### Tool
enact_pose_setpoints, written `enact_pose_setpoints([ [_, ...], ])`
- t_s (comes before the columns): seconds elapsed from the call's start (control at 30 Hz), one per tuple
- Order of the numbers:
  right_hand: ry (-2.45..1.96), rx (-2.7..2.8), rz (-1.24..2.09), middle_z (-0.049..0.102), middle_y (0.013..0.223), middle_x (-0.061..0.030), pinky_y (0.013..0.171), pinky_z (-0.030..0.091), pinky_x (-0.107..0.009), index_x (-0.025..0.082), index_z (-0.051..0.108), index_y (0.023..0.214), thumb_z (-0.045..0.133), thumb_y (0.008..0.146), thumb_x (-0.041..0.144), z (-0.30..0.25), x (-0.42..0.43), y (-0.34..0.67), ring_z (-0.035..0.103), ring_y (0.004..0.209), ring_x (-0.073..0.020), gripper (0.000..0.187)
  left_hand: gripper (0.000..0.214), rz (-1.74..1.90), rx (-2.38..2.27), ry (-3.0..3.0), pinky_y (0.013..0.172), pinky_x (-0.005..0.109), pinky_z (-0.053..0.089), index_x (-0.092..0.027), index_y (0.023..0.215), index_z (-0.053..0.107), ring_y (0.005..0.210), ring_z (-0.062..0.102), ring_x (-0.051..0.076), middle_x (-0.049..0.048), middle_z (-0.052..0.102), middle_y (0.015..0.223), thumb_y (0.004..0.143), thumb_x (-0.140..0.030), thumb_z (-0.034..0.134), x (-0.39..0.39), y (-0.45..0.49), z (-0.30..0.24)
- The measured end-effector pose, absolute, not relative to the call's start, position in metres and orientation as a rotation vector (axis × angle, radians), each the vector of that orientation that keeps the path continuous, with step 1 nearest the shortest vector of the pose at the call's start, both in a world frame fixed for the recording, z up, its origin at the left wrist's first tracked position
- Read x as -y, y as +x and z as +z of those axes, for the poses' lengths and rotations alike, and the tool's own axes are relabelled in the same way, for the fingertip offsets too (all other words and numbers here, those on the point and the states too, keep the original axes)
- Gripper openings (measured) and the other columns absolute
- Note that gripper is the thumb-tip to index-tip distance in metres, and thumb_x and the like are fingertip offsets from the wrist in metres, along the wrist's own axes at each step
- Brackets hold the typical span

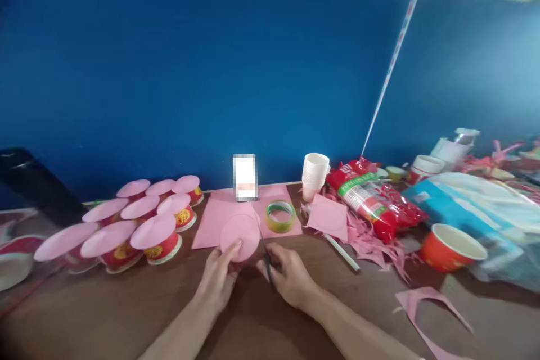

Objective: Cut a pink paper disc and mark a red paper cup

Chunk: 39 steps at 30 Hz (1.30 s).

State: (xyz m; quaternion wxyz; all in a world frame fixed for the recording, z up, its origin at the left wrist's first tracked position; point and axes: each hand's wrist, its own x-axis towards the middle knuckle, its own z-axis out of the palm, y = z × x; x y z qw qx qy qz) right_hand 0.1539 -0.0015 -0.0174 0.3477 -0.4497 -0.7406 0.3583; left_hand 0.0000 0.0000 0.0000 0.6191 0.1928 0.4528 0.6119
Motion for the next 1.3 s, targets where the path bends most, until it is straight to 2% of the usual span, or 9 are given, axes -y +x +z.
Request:
enact_pose_setpoints([
  [0.17,-1.154,1.891,0.953,0.044,0.058,0.0047,0.048,0.026,-0.02,0.018,0.043,0.072,0.048,0.087,0.03,-0.0187,0.0035,0.1555,0.038,0.053,-0.008,0.02,0.037,1.409,-1.01,0.499,0.056,0.023,0.05,-0.008,0.087,0.06,0.062,0.063,0.016,0.0089,0.068,0.071,0.06,-0.027,0.075,-0.0028,0.001,-0.0031],
  [0.4,-1.132,1.859,1.017,0.044,0.06,0.0043,0.048,0.026,-0.02,0.016,0.048,0.077,0.051,0.085,0.031,-0.0171,0.0047,0.1553,0.037,0.054,-0.008,0.017,0.038,1.423,-1.017,0.495,0.059,0.024,0.05,-0.006,0.087,0.062,0.065,0.063,0.015,0.0107,0.068,0.076,0.058,-0.027,0.076,-0.0033,0.0,-0.0069],
  [0.6,-1.096,1.862,1.028,0.043,0.062,0.0039,0.049,0.027,-0.02,0.016,0.049,0.078,0.049,0.086,0.031,-0.0126,0.0055,0.1549,0.037,0.055,-0.0082,0.017,0.035,1.416,-1.011,0.52,0.057,0.022,0.05,-0.006,0.084,0.063,0.062,0.062,0.014,0.0089,0.067,0.071,0.059,-0.027,0.075,-0.003,0.0003,-0.004],
  [0.77,-1.099,1.861,1.024,0.043,0.061,0.0041,0.049,0.028,-0.02,0.016,0.047,0.075,0.049,0.086,0.03,-0.0111,0.0055,0.1548,0.038,0.055,-0.0082,0.018,0.036,1.402,-1.006,0.506,0.058,0.024,0.05,-0.006,0.086,0.062,0.063,0.062,0.015,0.0098,0.068,0.073,0.059,-0.026,0.075,-0.0035,0.0005,-0.0036],
  [1.3,-1.124,1.862,1.038,0.041,0.059,0.0049,0.048,0.025,-0.021,0.016,0.046,0.074,0.047,0.087,0.033,-0.0118,0.0053,0.1551,0.035,0.054,-0.0078,0.021,0.032,1.429,-0.997,0.486,0.055,0.021,0.05,-0.007,0.084,0.062,0.061,0.062,0.013,0.0077,0.068,0.072,0.06,-0.024,0.075,-0.0033,0.0013,-0.0027],
])
